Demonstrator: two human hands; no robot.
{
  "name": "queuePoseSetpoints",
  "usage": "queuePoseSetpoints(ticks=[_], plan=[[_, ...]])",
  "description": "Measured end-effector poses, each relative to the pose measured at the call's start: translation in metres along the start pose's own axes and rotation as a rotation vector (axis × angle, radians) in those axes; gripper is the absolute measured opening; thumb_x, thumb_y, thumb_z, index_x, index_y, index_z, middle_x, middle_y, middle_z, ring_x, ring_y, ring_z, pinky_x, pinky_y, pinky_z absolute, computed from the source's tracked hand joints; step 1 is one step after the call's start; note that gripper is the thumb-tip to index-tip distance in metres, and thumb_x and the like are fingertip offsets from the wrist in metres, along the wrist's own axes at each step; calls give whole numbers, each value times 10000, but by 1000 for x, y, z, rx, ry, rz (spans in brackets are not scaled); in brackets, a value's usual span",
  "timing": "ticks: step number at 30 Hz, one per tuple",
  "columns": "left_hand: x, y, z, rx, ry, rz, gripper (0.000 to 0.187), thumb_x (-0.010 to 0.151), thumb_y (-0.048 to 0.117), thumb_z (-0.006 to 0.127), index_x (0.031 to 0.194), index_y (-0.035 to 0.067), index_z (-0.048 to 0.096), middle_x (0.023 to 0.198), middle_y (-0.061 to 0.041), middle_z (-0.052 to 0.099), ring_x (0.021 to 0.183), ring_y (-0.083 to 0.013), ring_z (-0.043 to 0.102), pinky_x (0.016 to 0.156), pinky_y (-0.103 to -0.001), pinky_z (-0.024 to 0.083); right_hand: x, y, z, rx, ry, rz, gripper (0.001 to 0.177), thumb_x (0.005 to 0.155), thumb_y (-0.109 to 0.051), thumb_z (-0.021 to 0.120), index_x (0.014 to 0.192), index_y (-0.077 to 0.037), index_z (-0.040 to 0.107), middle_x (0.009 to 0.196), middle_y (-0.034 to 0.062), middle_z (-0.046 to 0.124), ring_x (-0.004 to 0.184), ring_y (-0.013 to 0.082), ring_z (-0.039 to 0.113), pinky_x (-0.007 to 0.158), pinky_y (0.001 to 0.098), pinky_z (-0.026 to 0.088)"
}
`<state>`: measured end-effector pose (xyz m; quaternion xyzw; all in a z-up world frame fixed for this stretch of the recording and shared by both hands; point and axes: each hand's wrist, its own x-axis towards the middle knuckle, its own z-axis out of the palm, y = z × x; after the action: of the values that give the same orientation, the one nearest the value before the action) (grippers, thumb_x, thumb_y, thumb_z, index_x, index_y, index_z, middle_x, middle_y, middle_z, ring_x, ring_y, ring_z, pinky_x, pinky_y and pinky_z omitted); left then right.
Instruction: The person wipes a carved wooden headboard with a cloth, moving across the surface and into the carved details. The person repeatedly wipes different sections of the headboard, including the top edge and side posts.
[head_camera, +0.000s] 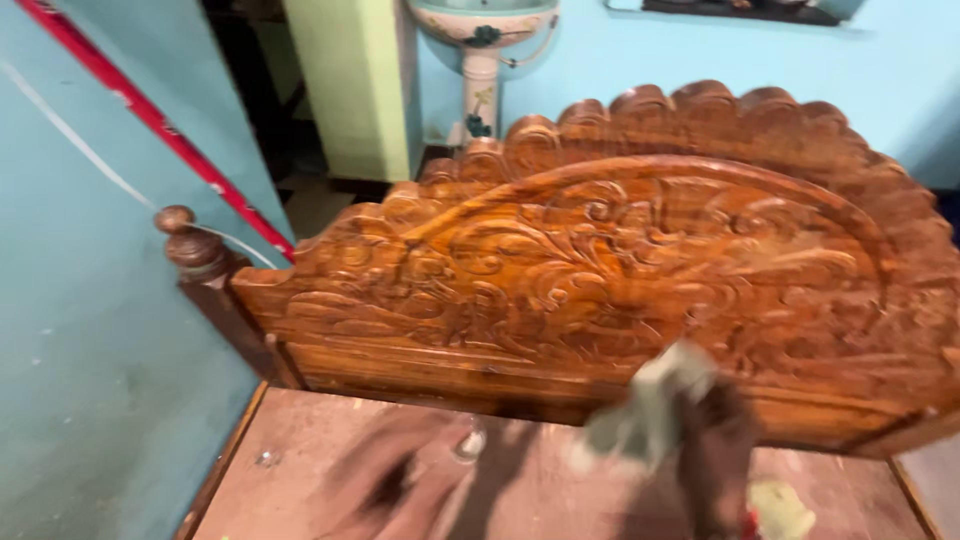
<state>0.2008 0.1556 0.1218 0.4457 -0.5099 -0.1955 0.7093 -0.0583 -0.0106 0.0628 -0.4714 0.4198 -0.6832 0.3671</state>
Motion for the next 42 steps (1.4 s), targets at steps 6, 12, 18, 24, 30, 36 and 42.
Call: queuePoseSetpoints(ticks=[6,12,18,24,30,36,42], plan=[[87,70,19,227,2,307,358,849,-38,698,1188,78,698,1196,-91,684,963,-194,708,831,-343,605,101,-86,1,18,60,-700,384,1147,0,524,1513,-32,413,1447,162,563,1263,202,667,1090,293,598],[122,110,107,360,-261,320,351,864,-30,698,1198,76,680,1211,-93,669,1005,-207,690,868,-359,585,139,-84,97,-605,131,-1020,387,1021,-36,716,1388,-43,591,1387,137,586,1300,288,593,1057,430,571],[151,146,145,440,-382,271,345,878,-21,698,1208,75,662,1227,-96,654,1047,-221,672,905,-374,564,126,-65,129,-764,-497,-1143,446,935,62,628,1368,-44,615,1173,151,589,1022,292,652,851,383,583],[167,171,156,516,-381,261,340,893,-13,698,1218,73,644,1242,-98,639,1088,-234,654,942,-389,544,166,-81,60,-811,-99,-1062,502,834,145,585,1253,-101,709,1198,178,645,999,296,708,738,307,648],[168,171,160,560,-364,256,337,908,-5,699,1228,71,626,1258,-101,624,1130,-248,636,978,-404,524,179,-60,-14,-537,225,-672,282,958,26,670,1228,-54,681,1141,150,679,939,254,684,739,375,569],[179,149,184,587,-330,288,335,922,3,699,1238,69,608,1273,-104,609,1171,-261,618,1015,-419,504,163,-77,73,-754,-70,-1150,302,926,-21,641,1219,-78,683,1131,123,677,984,275,646,838,413,547],[138,134,187,606,-339,345,334,937,11,699,1248,68,590,1289,-106,594,1213,-275,600,1052,-434,484,178,-88,80,-897,-304,-1285,188,1002,-169,693,1175,-131,756,1021,92,714,796,183,668,614,333,497]])
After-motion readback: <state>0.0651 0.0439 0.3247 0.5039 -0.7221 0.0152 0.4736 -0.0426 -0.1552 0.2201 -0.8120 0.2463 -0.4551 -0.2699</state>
